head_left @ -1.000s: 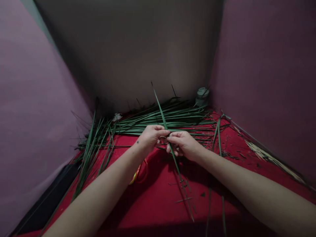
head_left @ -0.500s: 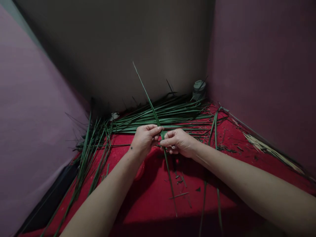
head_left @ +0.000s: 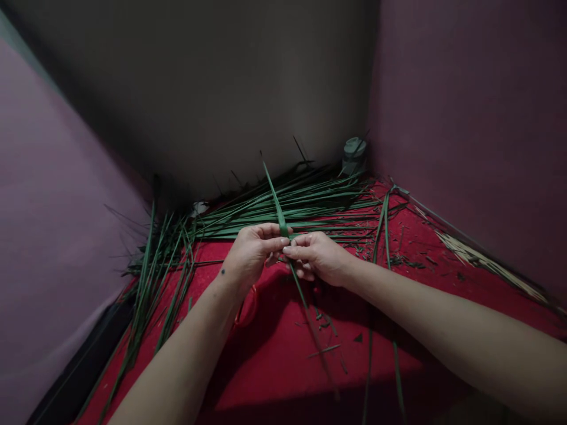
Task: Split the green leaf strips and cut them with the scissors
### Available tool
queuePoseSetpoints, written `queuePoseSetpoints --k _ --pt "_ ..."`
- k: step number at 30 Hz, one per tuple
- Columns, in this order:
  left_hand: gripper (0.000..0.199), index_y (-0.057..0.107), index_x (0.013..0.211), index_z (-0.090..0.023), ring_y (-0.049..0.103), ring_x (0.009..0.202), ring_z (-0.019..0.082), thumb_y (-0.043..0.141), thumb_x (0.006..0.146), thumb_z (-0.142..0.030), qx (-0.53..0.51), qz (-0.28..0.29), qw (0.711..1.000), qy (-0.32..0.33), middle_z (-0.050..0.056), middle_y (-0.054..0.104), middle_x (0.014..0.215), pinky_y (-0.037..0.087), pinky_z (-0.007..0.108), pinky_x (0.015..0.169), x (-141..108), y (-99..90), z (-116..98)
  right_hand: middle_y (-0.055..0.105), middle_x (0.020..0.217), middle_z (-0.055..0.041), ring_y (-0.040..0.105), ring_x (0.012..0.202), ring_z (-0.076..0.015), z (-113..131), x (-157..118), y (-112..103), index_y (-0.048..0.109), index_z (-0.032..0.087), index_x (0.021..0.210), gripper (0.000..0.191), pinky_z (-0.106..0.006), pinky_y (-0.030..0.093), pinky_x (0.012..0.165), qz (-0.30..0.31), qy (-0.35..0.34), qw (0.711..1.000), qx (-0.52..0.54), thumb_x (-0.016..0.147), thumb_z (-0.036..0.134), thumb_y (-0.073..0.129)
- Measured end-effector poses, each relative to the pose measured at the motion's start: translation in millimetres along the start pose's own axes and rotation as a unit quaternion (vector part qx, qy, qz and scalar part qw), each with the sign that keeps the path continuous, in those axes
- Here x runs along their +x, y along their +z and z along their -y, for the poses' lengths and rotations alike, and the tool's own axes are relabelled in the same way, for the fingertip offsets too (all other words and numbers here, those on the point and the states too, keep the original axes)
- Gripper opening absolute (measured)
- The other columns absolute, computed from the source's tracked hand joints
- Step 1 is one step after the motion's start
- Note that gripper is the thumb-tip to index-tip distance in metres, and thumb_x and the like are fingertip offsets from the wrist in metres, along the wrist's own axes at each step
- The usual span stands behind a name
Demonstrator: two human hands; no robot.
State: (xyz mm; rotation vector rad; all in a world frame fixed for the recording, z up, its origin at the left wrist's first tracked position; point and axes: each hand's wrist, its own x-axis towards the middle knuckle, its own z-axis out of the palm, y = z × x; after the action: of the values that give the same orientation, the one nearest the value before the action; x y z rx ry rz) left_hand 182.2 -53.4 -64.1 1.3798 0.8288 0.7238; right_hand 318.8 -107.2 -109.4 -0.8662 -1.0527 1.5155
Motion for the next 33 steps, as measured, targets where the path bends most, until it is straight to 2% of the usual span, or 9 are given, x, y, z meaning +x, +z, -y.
queuePoseSetpoints --k 4,6,13,16,21,25,29,31,33 --pt "0.027 0.068 0.084 -0.013 0.052 0.041 0.008 0.075 0.058 -0.013 -0.022 0.004 1.0 0.009 -0.002 0.059 0.053 0.032 0.017 0.038 -1.1 0.9 -1.3 0.064 0.064 -0.0043 0.049 0.039 -0.0061 1.2 0.6 -1.0 0.062 0.01 0.07 0.015 -0.018 0.029 0.031 0.01 0.006 0.999 0.035 0.071 0.025 0.063" --pt "0.031 0.067 0.089 -0.014 0.051 0.04 0.007 0.074 0.059 -0.012 -0.033 0.003 0.999 0.015 -0.003 0.056 0.051 0.034 0.017 0.038 -1.6 1.1 -1.4 0.066 0.066 -0.0053 0.048 0.038 -0.0057 1.7 0.7 -0.2 0.064 0.009 0.071 0.015 -0.017 0.026 0.03 0.003 0.007 0.999 0.046 0.07 0.024 0.061" --pt "0.042 0.063 0.097 -0.012 0.046 0.039 0.003 0.075 0.057 -0.009 -0.074 -0.024 0.997 0.017 -0.007 0.051 0.053 0.039 0.014 0.038 -4.1 4.5 -4.7 0.066 0.062 -0.0041 0.042 0.035 -0.0035 6.0 -0.8 0.3 0.064 0.009 0.069 0.016 -0.016 0.022 0.031 0.0 0.041 0.996 0.084 0.062 0.022 0.069" --pt "0.044 0.06 0.097 -0.011 0.044 0.038 0.002 0.075 0.056 -0.008 -0.077 -0.041 0.996 0.012 -0.008 0.051 0.054 0.037 0.013 0.037 -3.8 5.9 -4.8 0.064 0.057 -0.0029 0.04 0.033 -0.0025 7.9 -1.4 0.3 0.06 0.01 0.061 0.017 -0.016 0.02 0.031 -0.002 0.057 0.996 0.066 0.06 0.022 0.073" --pt "0.043 0.055 0.092 -0.012 0.043 0.038 0.002 0.074 0.054 -0.006 -0.08 -0.074 0.994 0.019 -0.009 0.05 0.052 0.034 0.012 0.037 -3.2 7.2 -4.0 0.062 0.054 -0.0021 0.037 0.033 -0.0025 4.8 -1.2 -0.6 0.056 0.012 0.056 0.025 -0.017 0.019 0.03 0.002 0.04 0.999 0.013 0.06 0.026 0.076" --pt "0.045 0.052 0.091 -0.013 0.041 0.036 0.003 0.075 0.053 -0.009 -0.065 -0.078 0.994 0.031 -0.01 0.05 0.051 0.031 0.013 0.034 -2.9 7.2 -2.5 0.053 0.043 0.003 0.035 0.031 -0.0037 2.8 -2.2 0.6 0.047 0.015 0.05 0.034 -0.018 0.019 0.03 0.003 0.031 0.999 -0.009 0.058 0.027 0.078" --pt "0.036 0.054 0.092 -0.015 0.043 0.038 0.004 0.074 0.064 -0.023 -0.044 -0.042 0.998 0.031 -0.007 0.052 0.056 0.03 0.014 0.035 -2.5 4.8 -1.0 0.043 0.038 0.0069 0.032 0.031 -0.0037 3.7 -2.4 2.8 0.044 0.017 0.051 0.034 -0.019 0.018 0.031 -0.022 -0.001 0.999 -0.034 0.062 0.028 0.074" --pt "0.031 0.055 0.089 -0.015 0.043 0.039 0.004 0.069 0.071 -0.037 -0.007 -0.011 1.0 -0.004 -0.004 0.055 0.059 0.028 0.014 0.035 -3.1 3.8 -1.2 0.043 0.039 0.0071 0.032 0.032 -0.0034 4.5 -1.4 2.5 0.044 0.017 0.052 0.033 -0.02 0.017 0.032 -0.054 -0.012 0.998 -0.037 0.063 0.029 0.073" --pt "0.034 0.054 0.081 -0.015 0.039 0.036 0.003 0.066 0.073 -0.045 0.056 0.016 0.997 -0.044 -0.004 0.053 0.053 0.024 0.014 0.033 -4.3 4.1 -1.8 0.04 0.039 0.0079 0.031 0.033 -0.0029 5.3 0.1 1.2 0.043 0.017 0.051 0.033 -0.019 0.017 0.033 -0.1 -0.014 0.994 -0.036 0.061 0.028 0.073"
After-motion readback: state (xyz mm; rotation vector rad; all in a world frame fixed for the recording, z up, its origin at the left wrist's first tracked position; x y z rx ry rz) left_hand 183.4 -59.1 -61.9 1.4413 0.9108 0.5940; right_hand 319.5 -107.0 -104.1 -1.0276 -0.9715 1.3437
